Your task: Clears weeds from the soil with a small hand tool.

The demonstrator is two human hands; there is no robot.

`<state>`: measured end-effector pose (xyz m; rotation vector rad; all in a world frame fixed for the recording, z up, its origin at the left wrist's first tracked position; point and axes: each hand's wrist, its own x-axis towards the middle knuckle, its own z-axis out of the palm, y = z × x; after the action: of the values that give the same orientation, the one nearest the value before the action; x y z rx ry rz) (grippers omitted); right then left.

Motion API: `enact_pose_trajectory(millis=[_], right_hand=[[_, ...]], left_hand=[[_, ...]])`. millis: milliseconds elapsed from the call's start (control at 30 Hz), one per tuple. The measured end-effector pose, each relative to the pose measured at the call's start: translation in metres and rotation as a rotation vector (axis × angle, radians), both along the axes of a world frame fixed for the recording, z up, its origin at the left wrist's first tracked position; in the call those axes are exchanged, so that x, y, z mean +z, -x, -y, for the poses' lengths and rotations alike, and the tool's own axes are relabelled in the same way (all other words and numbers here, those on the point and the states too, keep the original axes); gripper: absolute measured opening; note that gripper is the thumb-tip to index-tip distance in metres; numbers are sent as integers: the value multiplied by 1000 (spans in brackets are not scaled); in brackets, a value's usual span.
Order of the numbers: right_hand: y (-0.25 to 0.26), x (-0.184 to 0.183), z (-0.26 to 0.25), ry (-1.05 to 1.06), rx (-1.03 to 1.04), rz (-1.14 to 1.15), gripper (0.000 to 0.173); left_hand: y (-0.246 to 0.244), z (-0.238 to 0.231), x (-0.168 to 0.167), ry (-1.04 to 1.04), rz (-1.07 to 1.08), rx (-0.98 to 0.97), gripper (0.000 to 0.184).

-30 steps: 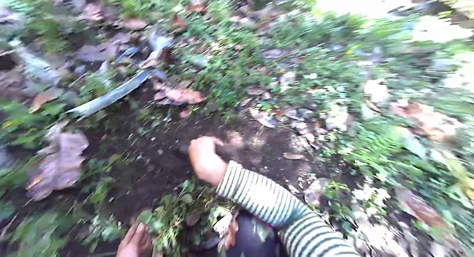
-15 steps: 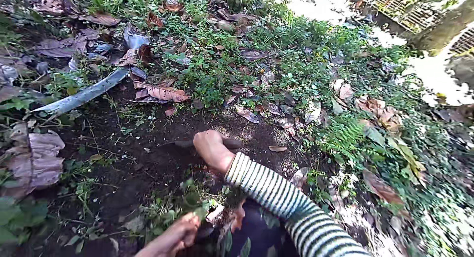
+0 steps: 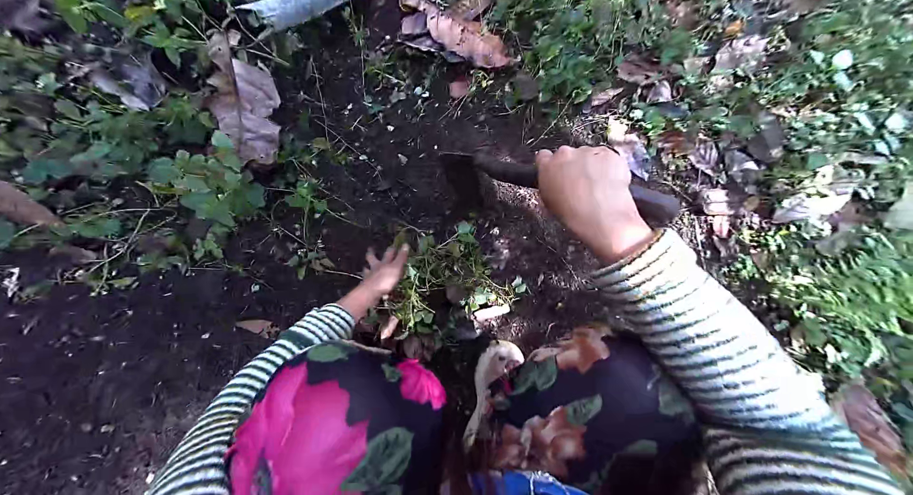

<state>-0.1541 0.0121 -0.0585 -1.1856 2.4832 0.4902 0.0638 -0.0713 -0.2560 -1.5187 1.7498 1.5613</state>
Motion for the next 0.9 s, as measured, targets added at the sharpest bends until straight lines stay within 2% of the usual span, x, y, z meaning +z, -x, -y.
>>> enact_pose_trajectory(millis=[33, 67, 100, 133, 167, 233, 300, 400, 467, 533, 633, 767, 900], right_hand=[[0, -6, -5, 71, 16, -6, 11], [-7, 5, -3, 57, -8, 54, 16], [-17, 33, 9, -107, -55, 165, 25], [-25, 38, 10, -78, -43, 135, 26], [-30, 19, 2, 150, 22, -40, 17], [-38, 48, 34, -214, -98, 60, 26], [-31, 35, 35, -278, -123, 18, 23], [-14, 7, 32, -268, -139, -63, 21], [8, -19, 29, -233, -99, -135, 18], [11, -22, 34, -243, -119, -132, 19], [11, -20, 45, -277, -115, -149, 18], [15, -17, 63, -306, -94, -159, 20], [27, -16, 73, -325, -49, -163, 21]], left_hand=[[4, -13, -20, 25, -31, -84, 71], [8, -27, -36, 63, -65, -164, 80], [10, -43, -48, 113, -93, -249, 93], [10, -57, -54, 156, -107, -350, 107], [9, -67, -58, 169, -111, -474, 115], [10, -78, -66, 196, -74, -771, 118], [9, -79, -79, 243, -94, -989, 116], [12, -61, -99, 303, -185, -1173, 106], [19, -43, -108, 391, -285, -1202, 94], [32, -16, -110, 512, -363, -1168, 86], [63, 26, -111, 657, -369, -1019, 86], [91, 60, -110, 627, -297, -988, 91], [88, 64, -110, 625, -327, -1012, 81]])
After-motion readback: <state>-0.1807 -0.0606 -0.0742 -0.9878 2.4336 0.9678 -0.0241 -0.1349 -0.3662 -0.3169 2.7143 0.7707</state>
